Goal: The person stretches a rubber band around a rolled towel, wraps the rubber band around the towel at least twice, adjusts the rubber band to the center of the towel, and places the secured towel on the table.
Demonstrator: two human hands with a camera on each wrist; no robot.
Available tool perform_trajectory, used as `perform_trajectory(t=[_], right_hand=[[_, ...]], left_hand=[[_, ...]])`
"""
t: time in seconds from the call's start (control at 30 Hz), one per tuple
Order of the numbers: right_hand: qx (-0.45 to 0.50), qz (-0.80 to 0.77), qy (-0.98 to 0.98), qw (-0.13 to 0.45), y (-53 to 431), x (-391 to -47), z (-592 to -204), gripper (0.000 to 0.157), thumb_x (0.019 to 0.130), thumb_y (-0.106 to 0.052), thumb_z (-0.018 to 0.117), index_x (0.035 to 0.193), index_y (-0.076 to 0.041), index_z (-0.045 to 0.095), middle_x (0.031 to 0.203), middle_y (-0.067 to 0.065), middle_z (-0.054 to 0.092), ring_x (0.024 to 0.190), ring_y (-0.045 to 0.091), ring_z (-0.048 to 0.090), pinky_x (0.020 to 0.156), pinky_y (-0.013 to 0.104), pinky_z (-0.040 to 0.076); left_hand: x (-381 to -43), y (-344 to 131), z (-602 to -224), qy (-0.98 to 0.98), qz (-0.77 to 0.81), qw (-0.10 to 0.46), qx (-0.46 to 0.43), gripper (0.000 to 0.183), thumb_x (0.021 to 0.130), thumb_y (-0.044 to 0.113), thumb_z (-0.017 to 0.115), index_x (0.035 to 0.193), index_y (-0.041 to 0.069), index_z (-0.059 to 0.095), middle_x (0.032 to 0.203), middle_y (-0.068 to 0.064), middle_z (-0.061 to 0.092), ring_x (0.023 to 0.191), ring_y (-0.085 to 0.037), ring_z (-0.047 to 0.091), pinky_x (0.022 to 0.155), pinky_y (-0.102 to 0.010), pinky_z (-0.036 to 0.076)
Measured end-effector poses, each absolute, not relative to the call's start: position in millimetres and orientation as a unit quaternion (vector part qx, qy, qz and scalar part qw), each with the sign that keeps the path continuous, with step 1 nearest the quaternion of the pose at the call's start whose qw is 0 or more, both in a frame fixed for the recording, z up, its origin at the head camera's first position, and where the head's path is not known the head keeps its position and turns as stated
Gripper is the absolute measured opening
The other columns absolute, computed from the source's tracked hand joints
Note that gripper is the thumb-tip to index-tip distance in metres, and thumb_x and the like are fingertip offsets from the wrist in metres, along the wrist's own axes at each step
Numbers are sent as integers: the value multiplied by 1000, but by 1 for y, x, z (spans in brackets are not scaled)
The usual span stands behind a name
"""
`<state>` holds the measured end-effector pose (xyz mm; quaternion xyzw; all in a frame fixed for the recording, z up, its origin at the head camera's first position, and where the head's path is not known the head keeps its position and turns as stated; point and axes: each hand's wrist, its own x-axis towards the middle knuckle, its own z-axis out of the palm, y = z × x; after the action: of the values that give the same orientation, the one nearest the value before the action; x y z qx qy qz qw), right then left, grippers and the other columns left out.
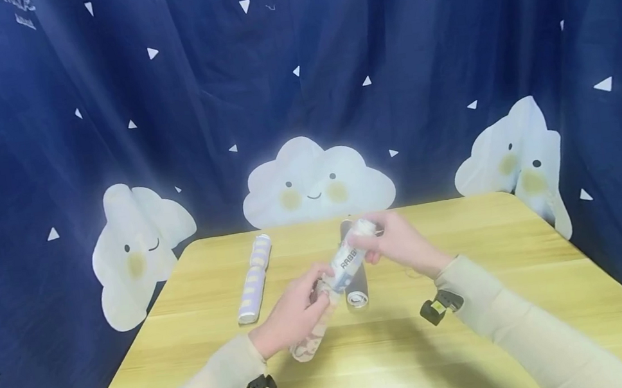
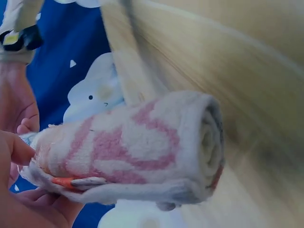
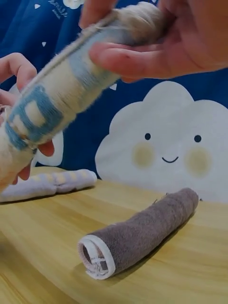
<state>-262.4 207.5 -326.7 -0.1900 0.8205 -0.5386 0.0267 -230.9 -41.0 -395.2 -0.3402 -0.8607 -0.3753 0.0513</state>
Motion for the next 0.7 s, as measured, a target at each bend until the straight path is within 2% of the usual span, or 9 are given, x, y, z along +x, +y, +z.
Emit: perform_trajectory(t=[0.07,0.17,0.27,0.37,0.47,0.57,0.7], right_hand=[[-196,-547,813,35,209,-263,-329,42,91,-27,75,125,-6,62,92,14,68,72,23,67,69,33,59],[-192,-555,808,33,208,-264,-331,43,90,-26,76,125,-6,62,94,15,69,73,24,68,70,34,59],[-173,-563,808,13,203,-263,-332,38,90,-28,76,117,-3,65,89,13,68,69,21,66,66,32,58],[-150,-562,813,-9,199,-262,-331,35,90,-30,76,108,-2,68,82,11,68,63,18,64,60,32,56],[-129,-550,825,-25,196,-260,-329,34,89,-31,77,103,-2,68,78,9,67,59,18,63,57,31,55],[-116,-539,833,-32,194,-259,-328,33,89,-30,77,100,-1,68,76,9,68,58,18,62,56,30,54],[-111,-534,837,-42,192,-261,-329,31,88,-28,78,97,0,68,76,10,68,57,18,62,55,31,54]], left_hand=[[-231,-42,-395,-852,-408,28,-327,33,94,10,51,122,26,49,88,2,55,62,-5,48,52,-24,45],[-232,-41,-398,-847,-420,34,-324,32,94,11,52,121,26,49,97,1,57,64,-6,48,54,-24,45],[-230,-40,-402,-856,-375,89,-345,27,97,22,59,123,24,52,103,3,61,67,-3,52,56,-20,47],[-228,-39,-407,-859,-286,184,-384,32,96,31,67,124,20,56,105,3,65,69,-2,55,56,-15,46],[-229,-38,-410,-841,-223,260,-418,29,95,25,70,120,17,59,103,0,67,69,-4,57,57,-11,44],[-231,-38,-412,-827,-210,281,-439,25,93,16,72,114,16,61,101,-3,67,68,-5,60,57,-9,44],[-234,-39,-412,-827,-206,268,-450,17,92,12,70,106,15,61,99,-3,66,69,-6,60,59,-7,44]])
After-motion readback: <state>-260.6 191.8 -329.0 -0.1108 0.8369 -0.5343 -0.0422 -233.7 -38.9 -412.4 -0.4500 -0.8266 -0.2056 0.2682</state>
